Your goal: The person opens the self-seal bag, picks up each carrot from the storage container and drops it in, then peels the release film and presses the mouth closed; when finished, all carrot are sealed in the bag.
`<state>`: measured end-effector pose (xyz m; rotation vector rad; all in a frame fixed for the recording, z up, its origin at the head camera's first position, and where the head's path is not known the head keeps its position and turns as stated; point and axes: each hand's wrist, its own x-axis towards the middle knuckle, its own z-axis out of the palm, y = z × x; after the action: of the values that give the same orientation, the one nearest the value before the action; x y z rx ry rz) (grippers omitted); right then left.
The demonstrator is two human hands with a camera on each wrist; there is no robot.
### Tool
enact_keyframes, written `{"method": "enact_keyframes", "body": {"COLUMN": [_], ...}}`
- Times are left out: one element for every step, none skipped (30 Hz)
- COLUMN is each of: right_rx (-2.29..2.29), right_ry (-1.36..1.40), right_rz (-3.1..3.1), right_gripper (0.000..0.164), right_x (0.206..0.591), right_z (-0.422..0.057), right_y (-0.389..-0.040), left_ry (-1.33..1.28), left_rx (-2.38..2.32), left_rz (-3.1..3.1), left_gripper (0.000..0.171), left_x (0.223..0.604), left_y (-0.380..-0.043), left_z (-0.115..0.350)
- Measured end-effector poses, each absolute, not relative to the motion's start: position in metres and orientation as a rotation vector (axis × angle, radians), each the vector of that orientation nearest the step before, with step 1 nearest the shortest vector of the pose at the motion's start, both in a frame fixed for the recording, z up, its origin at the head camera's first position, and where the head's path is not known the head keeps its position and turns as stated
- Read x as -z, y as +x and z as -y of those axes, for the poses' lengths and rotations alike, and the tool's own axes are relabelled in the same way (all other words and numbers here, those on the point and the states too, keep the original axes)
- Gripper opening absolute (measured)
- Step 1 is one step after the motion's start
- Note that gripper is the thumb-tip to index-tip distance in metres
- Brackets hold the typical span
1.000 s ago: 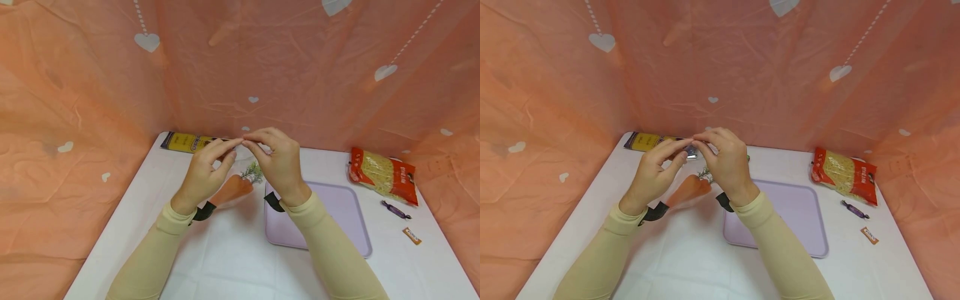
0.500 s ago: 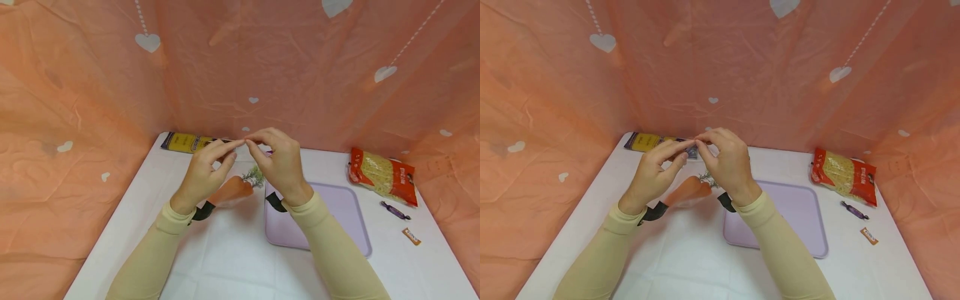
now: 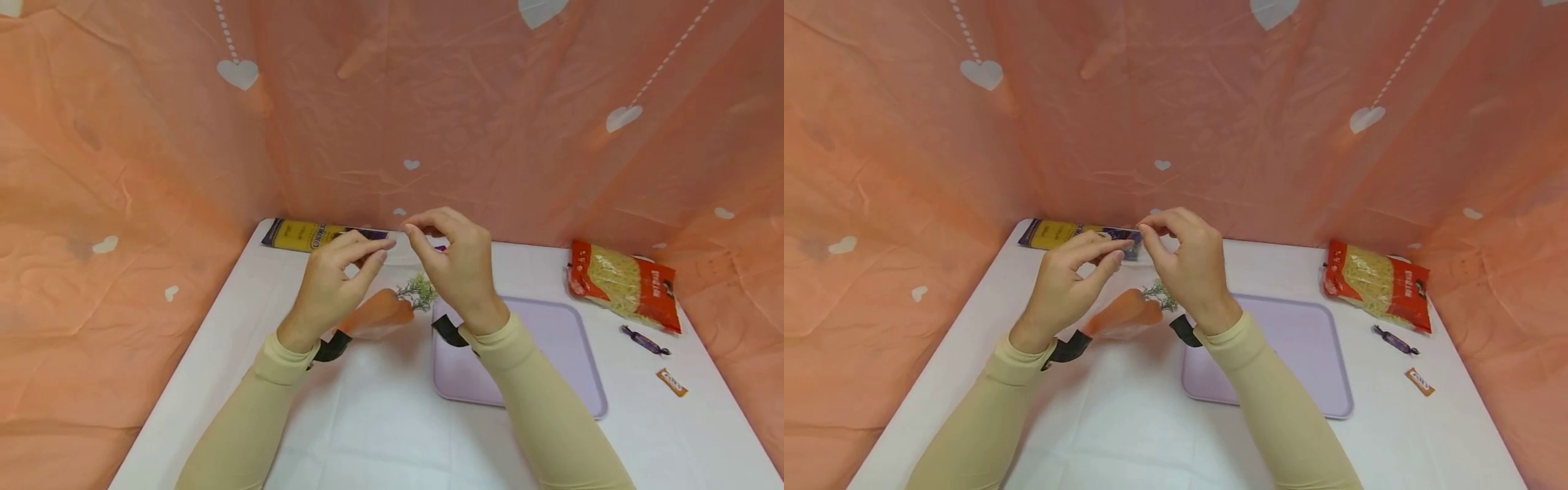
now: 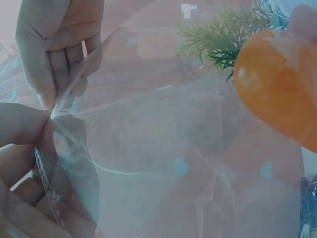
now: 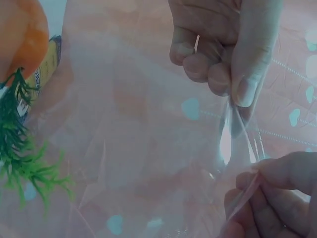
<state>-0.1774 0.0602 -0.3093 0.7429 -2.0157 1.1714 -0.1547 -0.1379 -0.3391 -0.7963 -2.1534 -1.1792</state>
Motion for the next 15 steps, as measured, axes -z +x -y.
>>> {"method": "enact_keyframes", "body": {"right_rx": [-1.184,-1.194,-1.205,-1.215,-1.223,-1.228,-1.23,-1.231,-1.231,-1.229,-1.23,-1.234,-1.242,-1.253,-1.273], "right_ry": [0.734,0.725,0.715,0.706,0.696,0.686,0.677,0.667,0.66,0.654,0.65,0.642,0.629,0.611,0.59], "right_rz": [2.02,2.026,2.034,2.041,2.05,2.058,2.064,2.069,2.073,2.076,2.078,2.077,2.073,2.068,2.064], "right_gripper": [0.01,0.011,0.011,0.011,0.011,0.011,0.011,0.011,0.011,0.011,0.011,0.012,0.012,0.013,0.015], "right_x": [0.3093,0.3094,0.3098,0.3104,0.3108,0.3114,0.312,0.3126,0.3131,0.3136,0.3139,0.3144,0.3145,0.3146,0.3144], "right_z": [-0.0605,-0.0608,-0.0612,-0.0615,-0.0619,-0.0622,-0.0626,-0.0631,-0.0635,-0.0639,-0.0644,-0.0651,-0.0661,-0.0676,-0.0696], "right_y": [-0.1772,-0.177,-0.1771,-0.1771,-0.1771,-0.1772,-0.1774,-0.1778,-0.1782,-0.1786,-0.1789,-0.1793,-0.1801,-0.1811,-0.1819], "left_ry": [-0.795,-0.796,-0.798,-0.798,-0.799,-0.8,-0.802,-0.803,-0.803,-0.803,-0.805,-0.806,-0.804,-0.798,-0.791], "left_rx": [1.179,1.182,1.184,1.186,1.187,1.189,1.192,1.192,1.191,1.191,1.188,1.187,1.185,1.181,1.178], "left_rz": [2.151,2.147,2.145,2.143,2.141,2.139,2.138,2.138,2.14,2.141,2.141,2.141,2.142,2.143,2.142], "left_gripper": [0.022,0.021,0.021,0.021,0.021,0.021,0.021,0.021,0.021,0.02,0.02,0.02,0.019,0.019,0.019], "left_x": [0.339,0.339,0.3389,0.3388,0.3389,0.3389,0.339,0.3391,0.3392,0.3394,0.3396,0.3397,0.3399,0.3399,0.34], "left_y": [-0.1547,-0.1546,-0.1545,-0.1544,-0.1544,-0.1544,-0.1544,-0.1545,-0.1546,-0.1547,-0.1548,-0.1548,-0.1549,-0.1549,-0.155], "left_z": [0.1375,0.1371,0.1368,0.1364,0.1361,0.1358,0.1355,0.1352,0.135,0.1348,0.1346,0.1344,0.1345,0.1347,0.1351]}}
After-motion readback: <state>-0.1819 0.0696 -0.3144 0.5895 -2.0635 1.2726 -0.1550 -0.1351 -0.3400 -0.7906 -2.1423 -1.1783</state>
